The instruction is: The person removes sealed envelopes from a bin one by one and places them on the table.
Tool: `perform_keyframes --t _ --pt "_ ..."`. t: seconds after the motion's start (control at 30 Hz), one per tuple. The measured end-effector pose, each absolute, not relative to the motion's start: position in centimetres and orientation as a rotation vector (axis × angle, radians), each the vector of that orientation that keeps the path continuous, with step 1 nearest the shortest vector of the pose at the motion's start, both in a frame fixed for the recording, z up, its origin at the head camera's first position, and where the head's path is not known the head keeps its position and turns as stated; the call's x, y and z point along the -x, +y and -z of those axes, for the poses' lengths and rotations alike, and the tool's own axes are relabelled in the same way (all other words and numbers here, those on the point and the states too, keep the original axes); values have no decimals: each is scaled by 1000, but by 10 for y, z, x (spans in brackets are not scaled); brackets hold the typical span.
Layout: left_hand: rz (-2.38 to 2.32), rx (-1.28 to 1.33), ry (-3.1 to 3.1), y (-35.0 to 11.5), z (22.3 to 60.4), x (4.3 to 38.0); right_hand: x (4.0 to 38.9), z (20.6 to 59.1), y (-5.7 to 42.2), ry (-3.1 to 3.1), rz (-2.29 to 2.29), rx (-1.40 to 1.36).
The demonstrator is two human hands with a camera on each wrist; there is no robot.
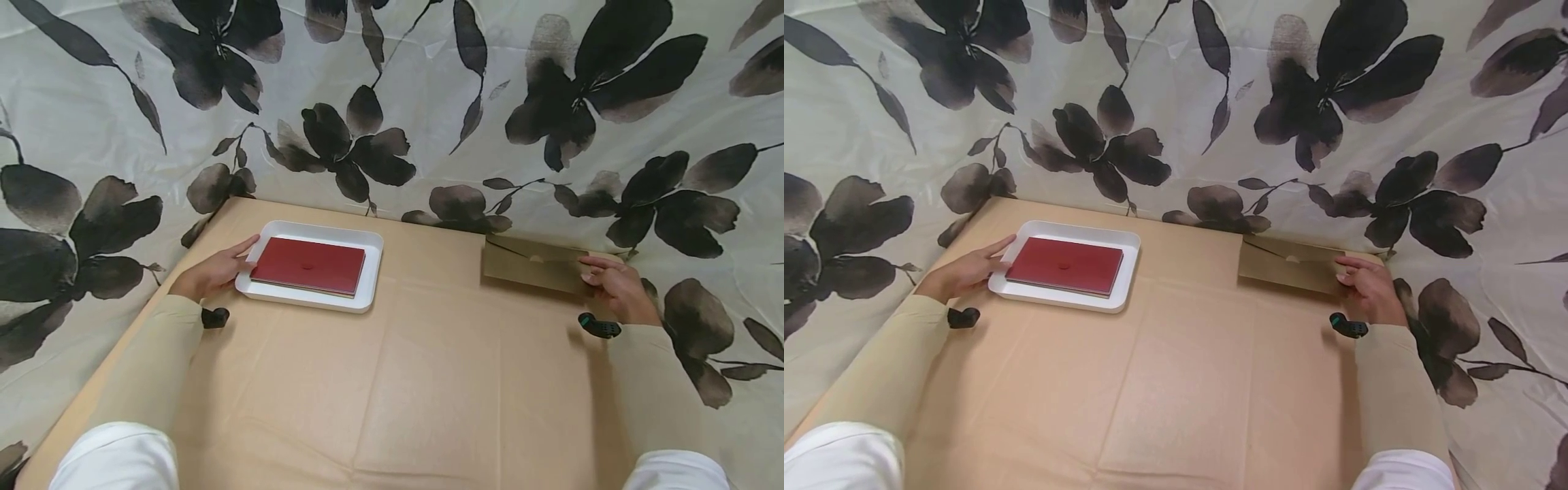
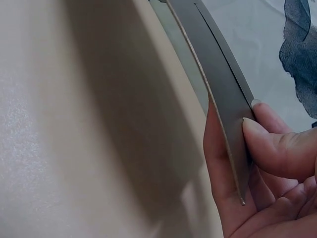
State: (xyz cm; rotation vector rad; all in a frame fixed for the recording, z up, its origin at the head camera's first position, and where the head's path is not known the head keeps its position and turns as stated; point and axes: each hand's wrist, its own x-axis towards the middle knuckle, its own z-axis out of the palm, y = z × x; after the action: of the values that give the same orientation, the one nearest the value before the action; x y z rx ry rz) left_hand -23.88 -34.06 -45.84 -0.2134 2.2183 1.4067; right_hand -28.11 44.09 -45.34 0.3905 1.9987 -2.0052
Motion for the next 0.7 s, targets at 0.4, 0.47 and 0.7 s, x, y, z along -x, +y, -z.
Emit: perform_keyframes --t 0.4,0.47,0.7 --pt "-1407 231 2197 -338 457 236 281 454 448 1986 1976 -466" --pt "-1403 234 2199 -338 456 235 282 456 450 1988 1973 -469" --pt "-1375 248 2219 -338 453 235 285 457 453 1977 1975 -492"
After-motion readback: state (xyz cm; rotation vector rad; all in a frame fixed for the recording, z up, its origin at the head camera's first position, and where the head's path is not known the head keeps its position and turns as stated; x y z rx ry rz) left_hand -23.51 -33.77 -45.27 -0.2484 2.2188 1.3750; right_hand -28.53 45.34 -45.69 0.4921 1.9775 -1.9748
